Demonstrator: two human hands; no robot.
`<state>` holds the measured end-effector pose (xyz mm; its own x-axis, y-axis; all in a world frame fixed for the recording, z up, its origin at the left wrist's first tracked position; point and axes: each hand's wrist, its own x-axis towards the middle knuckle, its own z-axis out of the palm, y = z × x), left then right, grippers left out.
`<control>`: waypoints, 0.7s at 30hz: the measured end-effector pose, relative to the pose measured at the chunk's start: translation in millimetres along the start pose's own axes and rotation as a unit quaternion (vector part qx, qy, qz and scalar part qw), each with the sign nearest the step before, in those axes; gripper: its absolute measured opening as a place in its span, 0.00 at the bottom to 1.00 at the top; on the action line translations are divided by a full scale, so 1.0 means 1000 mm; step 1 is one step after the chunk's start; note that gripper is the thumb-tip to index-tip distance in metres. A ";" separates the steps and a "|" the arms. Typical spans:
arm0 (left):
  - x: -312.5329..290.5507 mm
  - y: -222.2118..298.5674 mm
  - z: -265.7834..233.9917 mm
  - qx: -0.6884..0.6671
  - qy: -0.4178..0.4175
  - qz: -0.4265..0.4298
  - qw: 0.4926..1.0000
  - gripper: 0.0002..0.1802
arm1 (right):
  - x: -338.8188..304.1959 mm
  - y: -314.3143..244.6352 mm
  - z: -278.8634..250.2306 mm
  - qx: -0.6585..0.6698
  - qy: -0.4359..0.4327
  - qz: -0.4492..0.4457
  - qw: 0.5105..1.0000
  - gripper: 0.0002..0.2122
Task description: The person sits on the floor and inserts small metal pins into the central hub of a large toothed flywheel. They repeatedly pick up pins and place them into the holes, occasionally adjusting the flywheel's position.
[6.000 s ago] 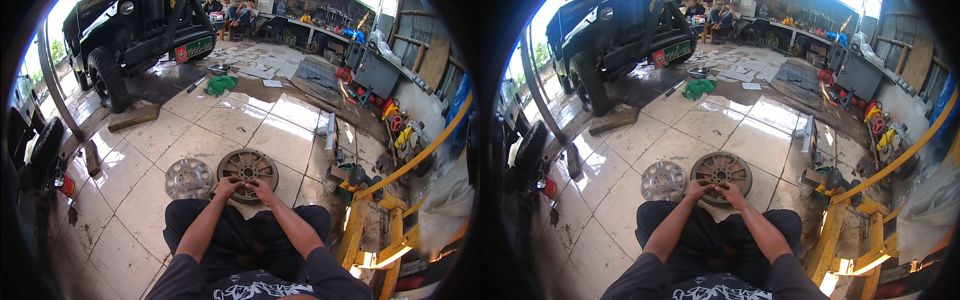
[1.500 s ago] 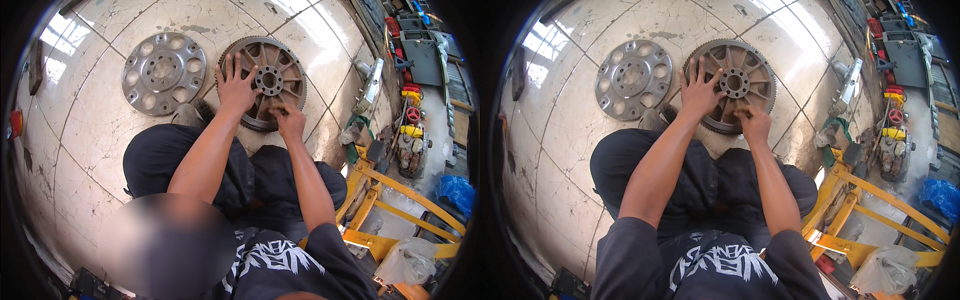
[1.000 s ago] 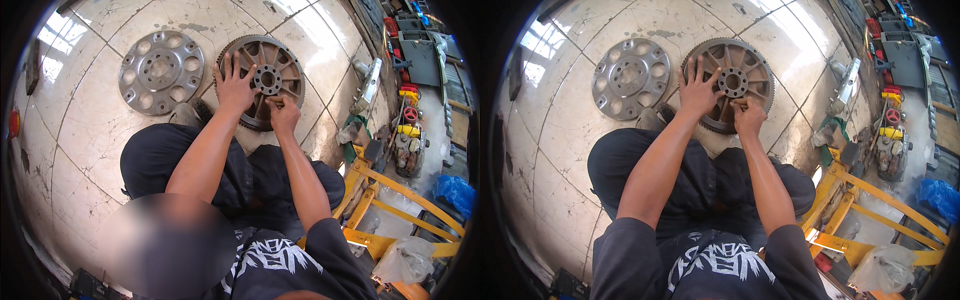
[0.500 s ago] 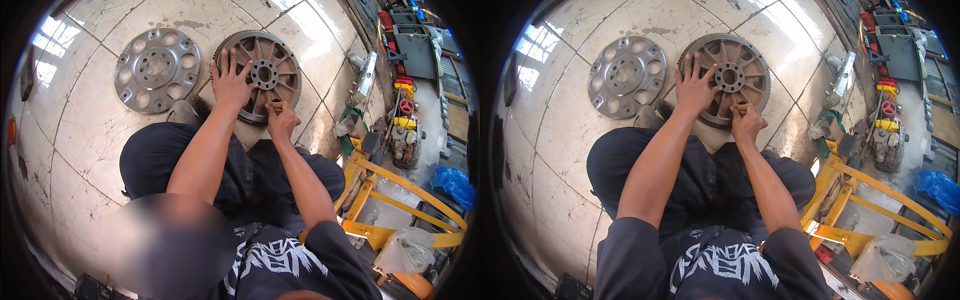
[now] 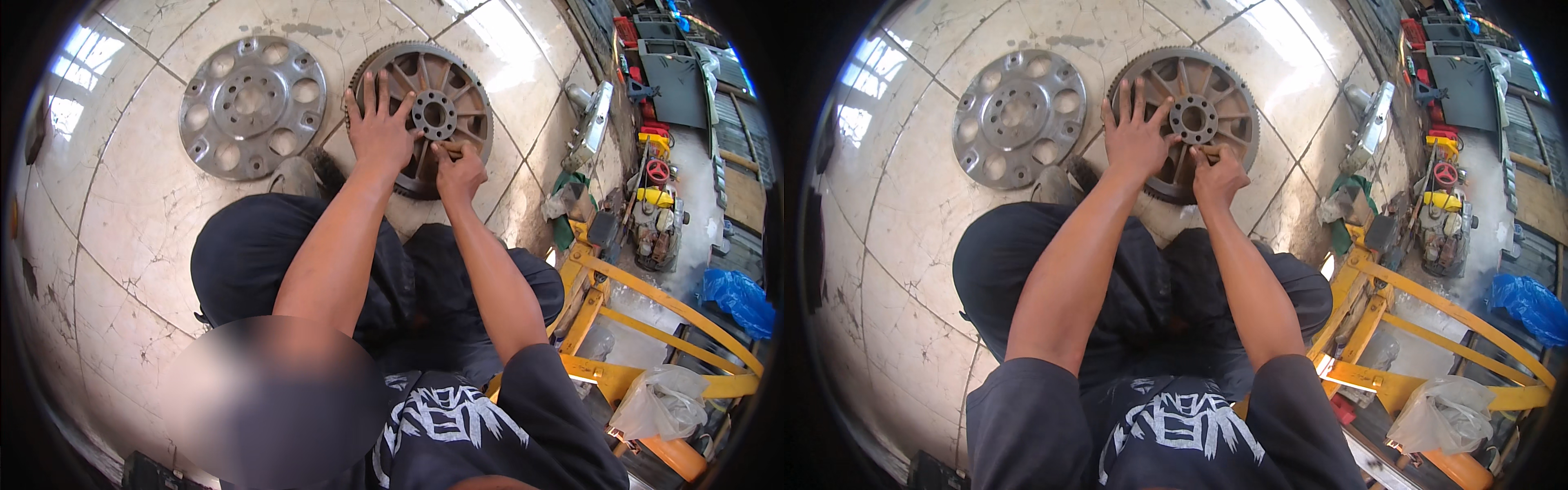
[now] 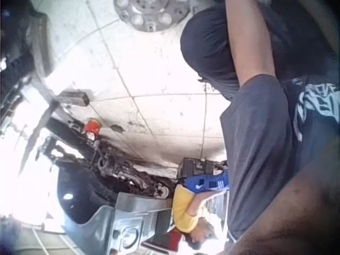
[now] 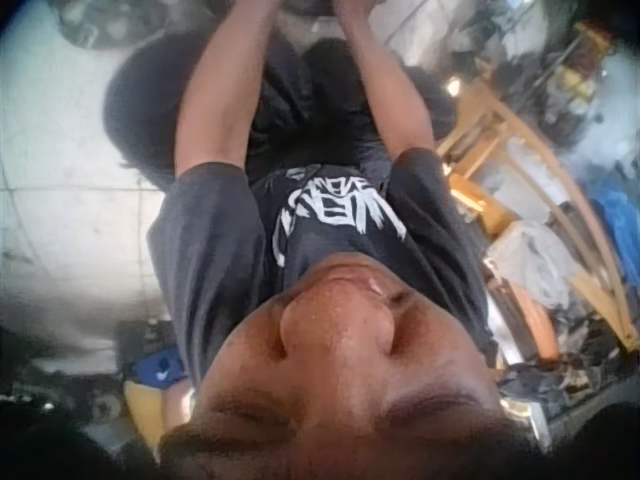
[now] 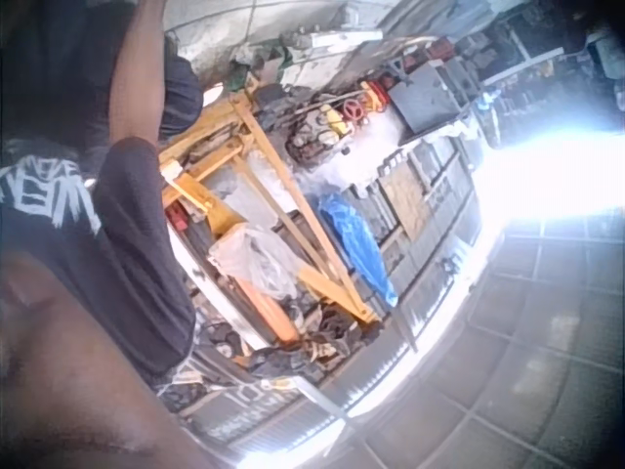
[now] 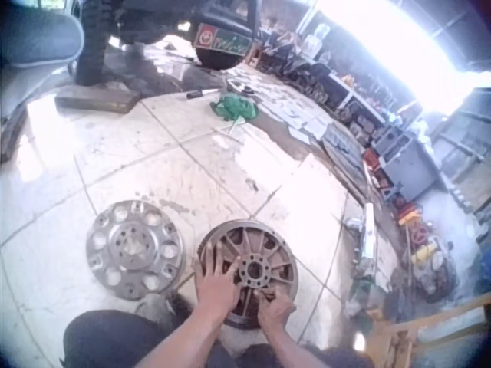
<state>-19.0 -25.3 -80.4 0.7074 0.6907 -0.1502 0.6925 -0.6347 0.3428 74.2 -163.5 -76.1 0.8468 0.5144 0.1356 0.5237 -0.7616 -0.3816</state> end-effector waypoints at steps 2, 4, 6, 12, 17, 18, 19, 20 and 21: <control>0.000 -0.001 0.005 -0.004 0.013 -0.001 1.000 0.40 | -0.003 0.005 0.004 0.023 0.001 0.022 0.999 0.12; 0.002 -0.004 0.002 -0.009 0.016 -0.005 1.000 0.40 | -0.019 0.018 -0.002 0.076 -0.020 0.037 0.996 0.13; 0.002 -0.003 0.000 -0.006 0.009 -0.001 1.000 0.39 | -0.018 0.016 -0.005 0.054 -0.027 0.026 0.998 0.14; -0.002 0.000 0.002 -0.020 0.010 0.002 1.000 0.39 | -0.009 0.007 0.009 -0.014 0.023 0.057 0.998 0.14; 0.003 -0.003 -0.004 -0.024 -0.016 -0.004 1.000 0.40 | -0.006 -0.006 -0.007 -0.039 -0.011 0.023 0.999 0.12; 0.003 -0.001 -0.003 -0.023 -0.007 -0.002 1.000 0.40 | -0.003 -0.014 -0.008 -0.060 -0.011 0.030 0.998 0.11; 0.003 0.001 -0.003 -0.022 0.001 0.000 1.000 0.40 | 0.000 -0.012 -0.004 -0.048 0.006 0.022 0.999 0.11; 0.003 0.003 -0.002 -0.021 0.009 0.003 1.000 0.39 | 0.003 -0.010 -0.001 -0.037 0.024 0.013 0.999 0.11; 0.000 0.004 0.004 -0.021 0.004 0.001 1.000 0.39 | -0.002 -0.002 0.002 -0.028 0.035 0.007 0.999 0.11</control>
<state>-15.8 -29.3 -82.5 0.7081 0.6917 -0.1416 0.6839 -0.6220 0.3814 71.4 -162.2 -77.7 0.8571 0.4764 0.1961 0.5152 -0.7902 -0.3320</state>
